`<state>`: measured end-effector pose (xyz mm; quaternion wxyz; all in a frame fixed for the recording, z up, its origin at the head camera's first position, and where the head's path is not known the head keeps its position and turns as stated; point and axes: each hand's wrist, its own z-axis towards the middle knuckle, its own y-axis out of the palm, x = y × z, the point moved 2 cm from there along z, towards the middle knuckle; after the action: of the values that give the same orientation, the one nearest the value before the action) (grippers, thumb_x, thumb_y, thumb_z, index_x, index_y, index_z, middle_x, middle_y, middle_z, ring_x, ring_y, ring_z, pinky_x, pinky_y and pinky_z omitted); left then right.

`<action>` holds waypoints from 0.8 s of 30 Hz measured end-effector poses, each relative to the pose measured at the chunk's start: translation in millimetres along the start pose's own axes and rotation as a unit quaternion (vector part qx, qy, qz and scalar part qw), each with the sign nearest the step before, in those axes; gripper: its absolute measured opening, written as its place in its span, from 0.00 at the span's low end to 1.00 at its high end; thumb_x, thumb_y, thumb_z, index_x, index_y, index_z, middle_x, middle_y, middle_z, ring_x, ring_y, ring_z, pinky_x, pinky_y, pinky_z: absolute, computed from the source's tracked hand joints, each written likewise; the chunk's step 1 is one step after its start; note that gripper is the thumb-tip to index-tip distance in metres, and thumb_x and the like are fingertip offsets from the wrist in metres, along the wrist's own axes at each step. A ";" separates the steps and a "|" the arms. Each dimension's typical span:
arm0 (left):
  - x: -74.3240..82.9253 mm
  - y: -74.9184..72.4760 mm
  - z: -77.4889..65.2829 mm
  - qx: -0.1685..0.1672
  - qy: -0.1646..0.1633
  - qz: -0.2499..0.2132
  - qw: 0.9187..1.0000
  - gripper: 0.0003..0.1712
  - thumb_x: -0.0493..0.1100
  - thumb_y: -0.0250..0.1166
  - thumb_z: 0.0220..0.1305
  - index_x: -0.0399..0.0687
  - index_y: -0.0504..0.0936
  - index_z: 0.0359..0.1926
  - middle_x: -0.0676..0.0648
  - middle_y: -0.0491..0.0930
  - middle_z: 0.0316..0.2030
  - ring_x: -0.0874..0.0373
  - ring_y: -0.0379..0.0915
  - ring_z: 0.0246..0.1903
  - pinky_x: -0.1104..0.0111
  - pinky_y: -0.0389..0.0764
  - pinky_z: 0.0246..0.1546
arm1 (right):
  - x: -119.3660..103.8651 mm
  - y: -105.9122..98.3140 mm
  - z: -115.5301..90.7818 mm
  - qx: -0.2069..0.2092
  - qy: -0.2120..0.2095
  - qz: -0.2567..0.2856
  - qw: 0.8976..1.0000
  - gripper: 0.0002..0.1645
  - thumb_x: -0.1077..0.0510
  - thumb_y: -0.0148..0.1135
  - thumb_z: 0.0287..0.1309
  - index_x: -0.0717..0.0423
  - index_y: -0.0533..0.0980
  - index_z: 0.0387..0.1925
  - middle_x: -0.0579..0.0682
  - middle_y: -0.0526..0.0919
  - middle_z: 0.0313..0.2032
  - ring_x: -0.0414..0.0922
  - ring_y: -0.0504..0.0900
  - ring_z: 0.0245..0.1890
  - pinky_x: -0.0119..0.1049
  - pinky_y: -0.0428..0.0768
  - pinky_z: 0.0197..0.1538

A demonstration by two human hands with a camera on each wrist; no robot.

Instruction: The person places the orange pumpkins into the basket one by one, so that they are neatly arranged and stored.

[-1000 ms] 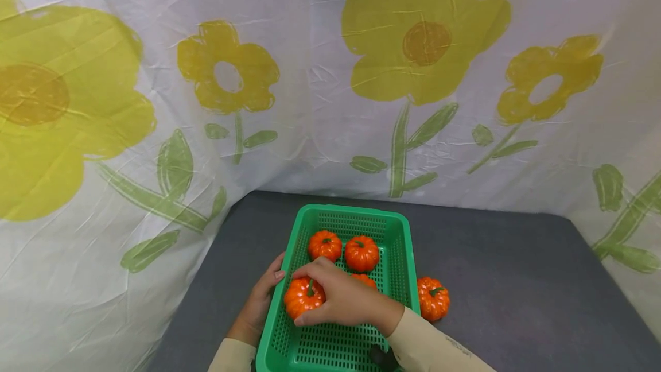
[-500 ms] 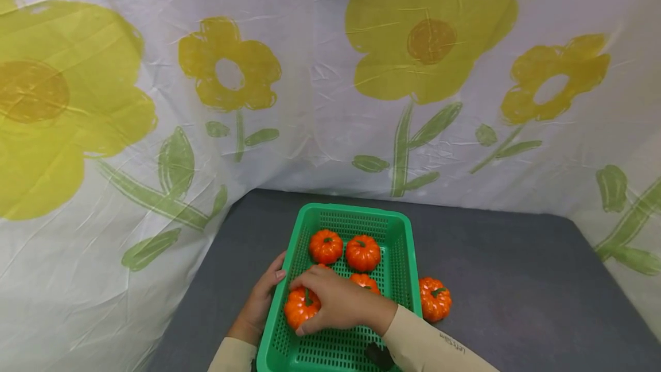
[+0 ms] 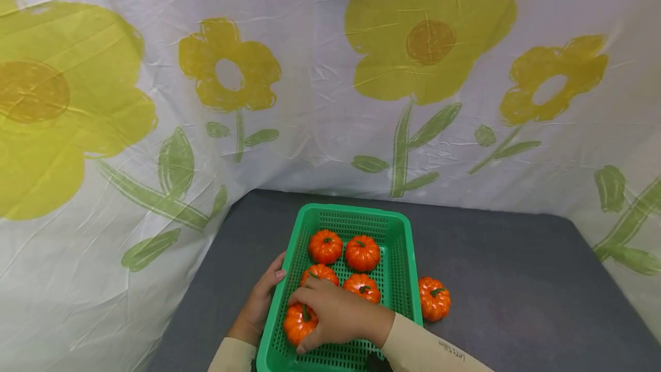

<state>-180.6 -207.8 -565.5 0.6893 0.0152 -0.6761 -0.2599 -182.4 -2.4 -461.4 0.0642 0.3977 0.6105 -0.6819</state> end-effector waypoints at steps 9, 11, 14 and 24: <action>-0.3 -1.2 -0.5 -0.007 0.003 -0.002 1.000 0.37 0.43 0.35 0.84 0.46 0.45 0.89 0.33 0.59 0.79 0.47 0.69 0.70 0.53 0.74 0.68 | 1.4 7.6 0.7 -0.022 -0.018 -0.017 0.999 0.39 0.47 0.91 0.50 0.47 0.82 0.62 0.34 0.79 0.53 0.31 0.75 0.51 0.27 0.75 0.56; -0.7 -1.6 -0.5 -0.005 0.003 0.001 1.000 0.37 0.43 0.35 0.84 0.46 0.45 0.89 0.33 0.58 0.80 0.47 0.68 0.70 0.53 0.74 0.68 | 2.1 8.9 0.7 -0.028 -0.016 -0.016 0.999 0.40 0.48 0.91 0.49 0.47 0.82 0.62 0.34 0.79 0.52 0.31 0.75 0.51 0.26 0.75 0.55; -1.5 -1.9 -0.5 0.000 -0.001 0.002 1.000 0.38 0.43 0.35 0.83 0.46 0.45 0.89 0.33 0.57 0.80 0.47 0.68 0.71 0.53 0.73 0.68 | 3.0 11.3 0.6 -0.037 -0.014 -0.022 0.999 0.40 0.49 0.91 0.49 0.48 0.82 0.63 0.34 0.80 0.52 0.30 0.76 0.50 0.26 0.76 0.55; -1.7 -1.0 -1.4 0.004 -0.004 0.005 1.000 0.37 0.43 0.36 0.83 0.47 0.47 0.89 0.33 0.58 0.79 0.46 0.69 0.69 0.52 0.75 0.66 | 7.6 19.9 1.0 -0.064 -0.005 -0.040 0.997 0.37 0.52 0.91 0.49 0.45 0.82 0.61 0.32 0.80 0.51 0.29 0.76 0.50 0.25 0.76 0.54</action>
<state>-179.5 -208.5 -567.5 0.6874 0.0138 -0.6804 -0.2538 -176.6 -5.2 -481.8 0.0653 0.3647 0.6682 -0.6452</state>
